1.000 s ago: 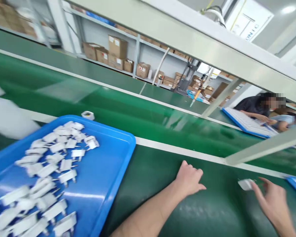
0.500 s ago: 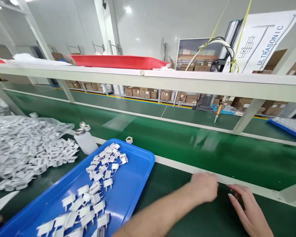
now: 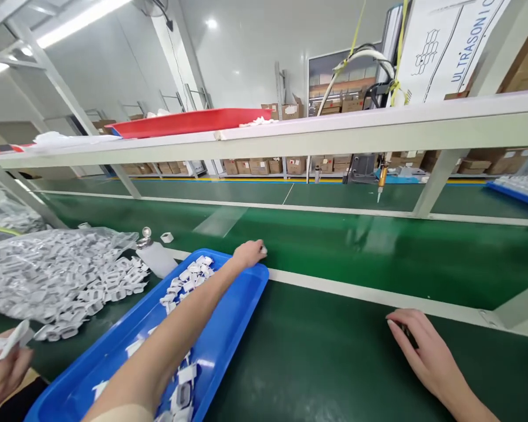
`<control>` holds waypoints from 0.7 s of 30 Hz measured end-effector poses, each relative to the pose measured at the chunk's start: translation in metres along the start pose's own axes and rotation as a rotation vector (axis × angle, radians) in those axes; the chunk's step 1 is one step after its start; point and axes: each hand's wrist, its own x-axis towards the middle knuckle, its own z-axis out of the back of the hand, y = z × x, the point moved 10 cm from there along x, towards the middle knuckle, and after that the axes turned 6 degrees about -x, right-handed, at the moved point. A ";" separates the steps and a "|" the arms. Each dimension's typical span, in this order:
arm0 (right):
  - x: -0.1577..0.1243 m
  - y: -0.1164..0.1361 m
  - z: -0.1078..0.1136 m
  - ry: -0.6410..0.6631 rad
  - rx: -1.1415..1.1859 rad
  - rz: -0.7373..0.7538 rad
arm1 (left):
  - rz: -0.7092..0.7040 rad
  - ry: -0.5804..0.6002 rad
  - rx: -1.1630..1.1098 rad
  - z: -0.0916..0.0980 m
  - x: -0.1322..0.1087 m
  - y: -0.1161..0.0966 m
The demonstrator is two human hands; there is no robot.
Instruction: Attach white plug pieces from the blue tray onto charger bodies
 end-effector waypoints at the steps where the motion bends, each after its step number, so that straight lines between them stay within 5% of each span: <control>1: -0.001 0.001 0.002 -0.001 -0.005 0.000 | -0.004 0.046 0.009 -0.012 -0.005 -0.003; 3: -0.005 0.004 0.006 -0.006 -0.017 0.012 | -0.054 0.137 0.012 -0.050 -0.024 -0.027; 7: -0.016 0.014 0.008 0.014 -0.043 0.064 | -0.258 0.259 0.008 -0.128 -0.081 -0.111; 10: -0.022 0.018 0.008 0.036 -0.046 0.087 | -0.260 0.283 -0.013 -0.137 -0.102 -0.129; 13: -0.024 0.021 0.006 0.051 -0.034 0.088 | -0.126 0.159 0.052 -0.087 -0.095 -0.070; 16: -0.024 0.034 -0.008 0.181 0.000 0.068 | 0.135 0.042 0.236 -0.030 -0.085 0.042; 18: -0.029 0.054 -0.026 0.365 0.020 0.100 | 0.165 0.062 0.286 -0.018 -0.082 0.099; 21: -0.038 0.091 -0.045 0.578 0.009 0.247 | 0.140 0.136 0.305 -0.034 -0.080 0.147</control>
